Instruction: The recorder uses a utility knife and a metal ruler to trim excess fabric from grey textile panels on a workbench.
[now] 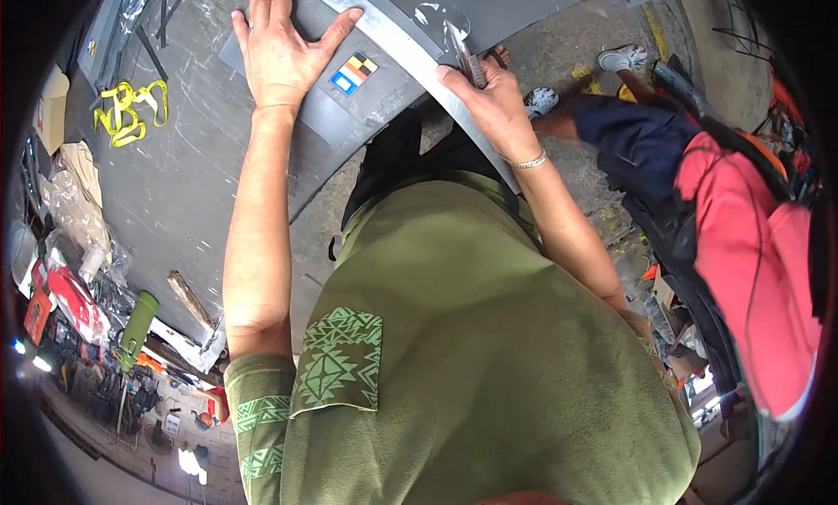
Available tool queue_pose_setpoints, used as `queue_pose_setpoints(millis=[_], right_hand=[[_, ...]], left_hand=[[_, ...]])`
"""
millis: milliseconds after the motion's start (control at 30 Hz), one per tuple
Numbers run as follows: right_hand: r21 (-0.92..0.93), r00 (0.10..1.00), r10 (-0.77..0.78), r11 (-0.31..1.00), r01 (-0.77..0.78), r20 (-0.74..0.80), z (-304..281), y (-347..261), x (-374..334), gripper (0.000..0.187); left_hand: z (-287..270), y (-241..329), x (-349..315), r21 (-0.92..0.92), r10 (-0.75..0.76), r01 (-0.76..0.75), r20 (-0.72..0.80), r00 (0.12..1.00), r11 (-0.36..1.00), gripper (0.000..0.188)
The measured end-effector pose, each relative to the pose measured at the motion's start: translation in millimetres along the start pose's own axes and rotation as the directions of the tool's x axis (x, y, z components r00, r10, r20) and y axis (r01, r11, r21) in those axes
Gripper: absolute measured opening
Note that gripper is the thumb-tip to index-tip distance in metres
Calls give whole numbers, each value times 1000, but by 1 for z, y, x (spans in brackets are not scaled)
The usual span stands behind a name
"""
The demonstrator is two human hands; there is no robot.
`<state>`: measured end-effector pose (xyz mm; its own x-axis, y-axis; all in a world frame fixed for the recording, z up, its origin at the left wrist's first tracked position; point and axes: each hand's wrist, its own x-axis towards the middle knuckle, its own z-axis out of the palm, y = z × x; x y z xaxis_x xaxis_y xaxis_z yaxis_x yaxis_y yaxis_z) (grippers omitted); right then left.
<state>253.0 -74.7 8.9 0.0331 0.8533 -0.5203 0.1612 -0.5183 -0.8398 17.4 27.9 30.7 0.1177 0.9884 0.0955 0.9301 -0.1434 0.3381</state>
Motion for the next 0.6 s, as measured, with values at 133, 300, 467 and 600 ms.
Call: queue_pose_setpoints(millis=[133,300,467,600], right_hand=[[14,1000,21,1000,-21,12,-1,-4,-2,39],[13,999,-51,999,50,12,-1,-3,0,39],[10,999,-54,999,54,9,1,0,2,37],[4,1000,-26,1000,26,10,1,0,3,37]], left_hand=[[-1,1,0,-2,-7,7,2,1000,1000,89],[1,-2,1,1,1,-1,-8,1000,1000,89],[3,-4,1,2,6,-6,-14,1000,1000,89],[1,-3,1,-9,3,-3,-5,1000,1000,89]])
